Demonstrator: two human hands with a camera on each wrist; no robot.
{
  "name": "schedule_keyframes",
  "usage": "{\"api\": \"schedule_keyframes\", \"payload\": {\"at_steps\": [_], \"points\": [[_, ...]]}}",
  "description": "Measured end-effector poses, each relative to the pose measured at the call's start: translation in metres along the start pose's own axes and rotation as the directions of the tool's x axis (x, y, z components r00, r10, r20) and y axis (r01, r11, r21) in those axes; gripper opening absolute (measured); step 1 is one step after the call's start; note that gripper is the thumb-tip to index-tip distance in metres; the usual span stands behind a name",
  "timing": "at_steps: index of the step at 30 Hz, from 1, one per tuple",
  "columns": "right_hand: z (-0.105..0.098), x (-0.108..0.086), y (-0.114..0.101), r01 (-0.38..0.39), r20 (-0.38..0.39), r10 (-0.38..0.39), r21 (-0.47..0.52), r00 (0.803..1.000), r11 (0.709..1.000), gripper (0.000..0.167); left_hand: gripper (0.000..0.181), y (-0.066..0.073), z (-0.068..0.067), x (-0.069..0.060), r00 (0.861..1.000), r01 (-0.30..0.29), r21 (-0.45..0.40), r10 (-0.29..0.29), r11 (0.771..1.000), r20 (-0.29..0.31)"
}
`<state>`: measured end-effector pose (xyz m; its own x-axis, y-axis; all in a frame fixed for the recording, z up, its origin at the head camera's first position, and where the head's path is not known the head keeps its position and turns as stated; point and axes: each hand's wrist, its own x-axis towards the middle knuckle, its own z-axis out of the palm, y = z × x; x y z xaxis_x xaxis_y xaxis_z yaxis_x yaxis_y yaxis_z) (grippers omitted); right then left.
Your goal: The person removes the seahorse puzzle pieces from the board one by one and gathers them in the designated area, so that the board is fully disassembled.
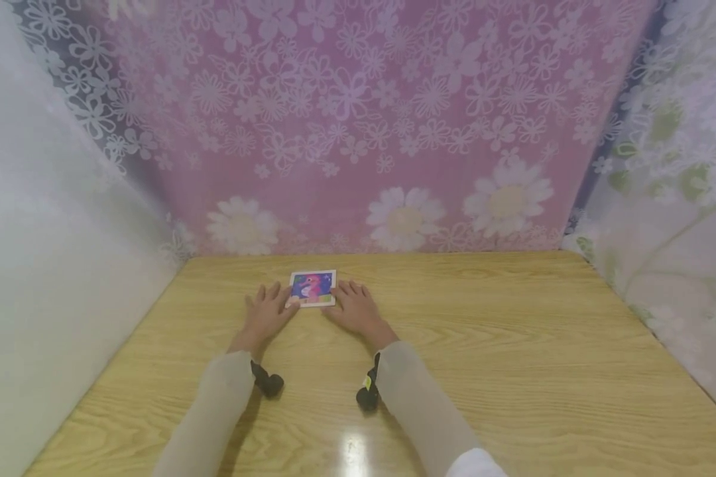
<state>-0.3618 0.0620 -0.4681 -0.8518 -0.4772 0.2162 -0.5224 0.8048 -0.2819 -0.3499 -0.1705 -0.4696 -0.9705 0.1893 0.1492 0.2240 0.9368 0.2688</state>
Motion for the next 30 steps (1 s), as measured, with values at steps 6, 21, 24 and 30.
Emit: {"api": "schedule_keyframes", "payload": {"at_steps": [6,21,24,30], "points": [[0.001,-0.005,0.0,0.055,-0.069,-0.051,0.053,0.996,0.997,0.063,0.061,0.006,0.001,-0.005,1.0,-0.03,0.002,0.03,1.0,-0.001],[0.0,-0.022,0.001,0.033,-0.047,-0.032,0.025,0.998,0.999,0.056,0.061,0.02,0.009,-0.021,0.998,-0.061,-0.034,0.061,0.998,-0.016],[-0.001,-0.026,-0.001,0.034,-0.052,-0.034,0.008,0.998,0.999,0.056,0.061,0.022,0.01,-0.025,0.998,-0.057,-0.045,0.056,0.997,-0.01],[-0.004,-0.033,-0.005,0.025,-0.064,-0.026,-0.003,0.998,1.0,0.052,0.061,0.028,0.011,-0.033,0.998,-0.062,-0.021,0.062,0.998,0.015]]}}
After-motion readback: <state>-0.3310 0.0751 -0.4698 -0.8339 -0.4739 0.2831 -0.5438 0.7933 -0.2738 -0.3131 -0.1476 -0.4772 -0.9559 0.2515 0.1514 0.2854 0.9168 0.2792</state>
